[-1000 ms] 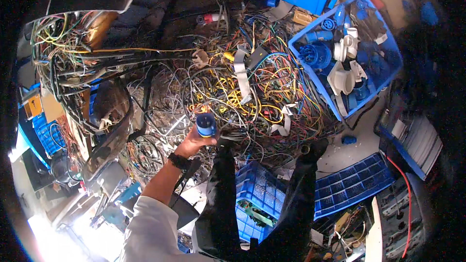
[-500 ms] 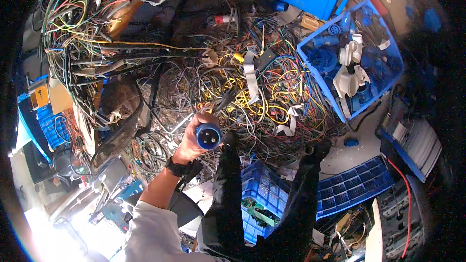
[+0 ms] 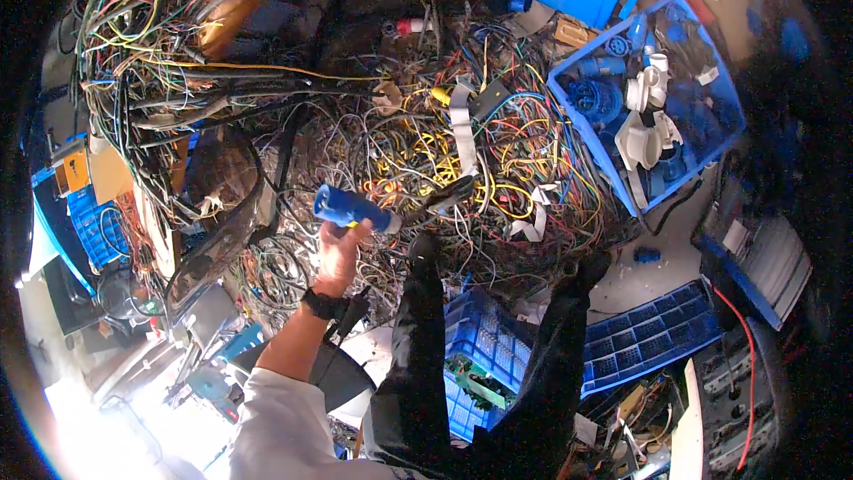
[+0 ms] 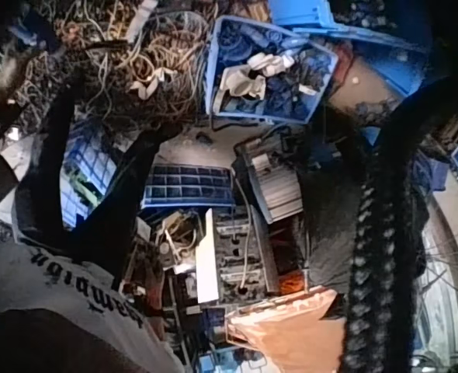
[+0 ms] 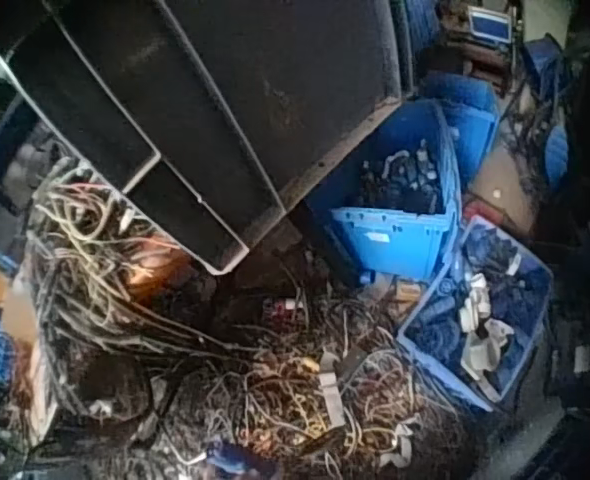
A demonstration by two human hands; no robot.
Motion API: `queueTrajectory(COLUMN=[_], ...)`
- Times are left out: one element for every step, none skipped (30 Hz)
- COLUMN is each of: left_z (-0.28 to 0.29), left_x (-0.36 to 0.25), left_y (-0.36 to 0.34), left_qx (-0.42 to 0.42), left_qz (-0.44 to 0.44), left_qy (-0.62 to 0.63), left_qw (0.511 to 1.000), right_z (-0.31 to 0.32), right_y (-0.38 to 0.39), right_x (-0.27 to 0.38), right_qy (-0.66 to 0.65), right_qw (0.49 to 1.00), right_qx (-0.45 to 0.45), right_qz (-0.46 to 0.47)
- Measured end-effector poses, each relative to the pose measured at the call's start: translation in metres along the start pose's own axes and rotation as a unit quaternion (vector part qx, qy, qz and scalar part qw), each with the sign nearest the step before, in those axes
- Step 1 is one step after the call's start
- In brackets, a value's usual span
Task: The person uses a screwdriver to unscrew and open a black electrical plug, then places it into a blue plastic pipe fitting. They subsequently pick up a black electrical box and use the screwdriver to manipulate its internal components.
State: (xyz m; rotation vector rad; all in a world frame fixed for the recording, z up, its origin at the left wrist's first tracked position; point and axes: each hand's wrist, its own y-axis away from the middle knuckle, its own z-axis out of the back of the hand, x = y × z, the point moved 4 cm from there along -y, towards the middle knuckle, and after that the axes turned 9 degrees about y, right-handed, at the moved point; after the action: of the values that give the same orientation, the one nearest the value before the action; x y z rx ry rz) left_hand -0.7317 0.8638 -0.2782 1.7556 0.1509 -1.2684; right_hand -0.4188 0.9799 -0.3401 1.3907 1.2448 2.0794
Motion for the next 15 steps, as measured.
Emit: queueTrajectory(left_z=[0.004, 0.008, 0.012, 0.016, 0.023, 0.023, 0.021, 0.021, 0.021, 0.024, 0.027, 0.026, 0.025, 0.025, 0.027], left_x=[0.002, 0.006, 0.009, 0.012, 0.019, 0.021, 0.022, 0.023, 0.026, 0.031, 0.036, 0.037, 0.036, 0.037, 0.038], left_y=[-0.003, -0.007, -0.011, -0.015, -0.021, -0.024, -0.026, -0.028, -0.030, -0.031, -0.033, -0.035, -0.038, -0.040, -0.042], left_qx=[0.012, 0.009, 0.006, 0.002, 0.029, 0.043, 0.058, 0.072, 0.089, 0.068, 0.047, 0.026, 0.023, 0.020, 0.015], left_qz=[-0.019, 0.002, 0.022, 0.043, 0.040, 0.054, 0.068, 0.081, 0.071, 0.080, 0.089, 0.097, 0.105, 0.111, 0.114], left_qy=[0.021, 0.072, 0.123, 0.173, 0.186, 0.213, 0.241, 0.268, 0.247, 0.255, 0.264, 0.271, 0.279, 0.294, 0.308], left_qw=[1.000, 0.997, 0.992, 0.984, 0.981, 0.975, 0.966, 0.957, 0.962, 0.961, 0.959, 0.957, 0.954, 0.949, 0.944], right_z=[0.000, 0.000, 0.000, 0.000, 0.001, 0.002, 0.003, 0.002, 0.003, 0.003, 0.004, 0.003, 0.004, 0.005, 0.004], right_y=[-0.003, -0.002, -0.001, -0.001, -0.001, -0.002, -0.004, -0.003, -0.004, -0.003, -0.005, -0.006, -0.007, -0.008, -0.009], right_x=[0.000, -0.001, -0.001, -0.002, -0.002, -0.003, -0.004, -0.005, -0.006, -0.006, -0.005, -0.006, -0.006, -0.007, -0.007], right_qy=[-0.001, -0.001, -0.002, -0.004, -0.003, -0.003, -0.004, -0.005, -0.004, -0.004, -0.003, -0.003, -0.003, -0.003, -0.003], right_qw=[1.000, 1.000, 1.000, 1.000, 1.000, 1.000, 1.000, 1.000, 1.000, 1.000, 1.000, 1.000, 1.000, 1.000, 1.000], right_qx=[-0.001, -0.001, -0.001, -0.001, 0.000, -0.001, -0.001, -0.001, -0.002, -0.002, -0.001, -0.002, -0.003, -0.003, -0.003], right_qz=[0.001, -0.001, 0.000, -0.001, -0.001, 0.000, -0.001, -0.001, -0.001, -0.002, -0.002, -0.003, -0.003, -0.004, -0.004])
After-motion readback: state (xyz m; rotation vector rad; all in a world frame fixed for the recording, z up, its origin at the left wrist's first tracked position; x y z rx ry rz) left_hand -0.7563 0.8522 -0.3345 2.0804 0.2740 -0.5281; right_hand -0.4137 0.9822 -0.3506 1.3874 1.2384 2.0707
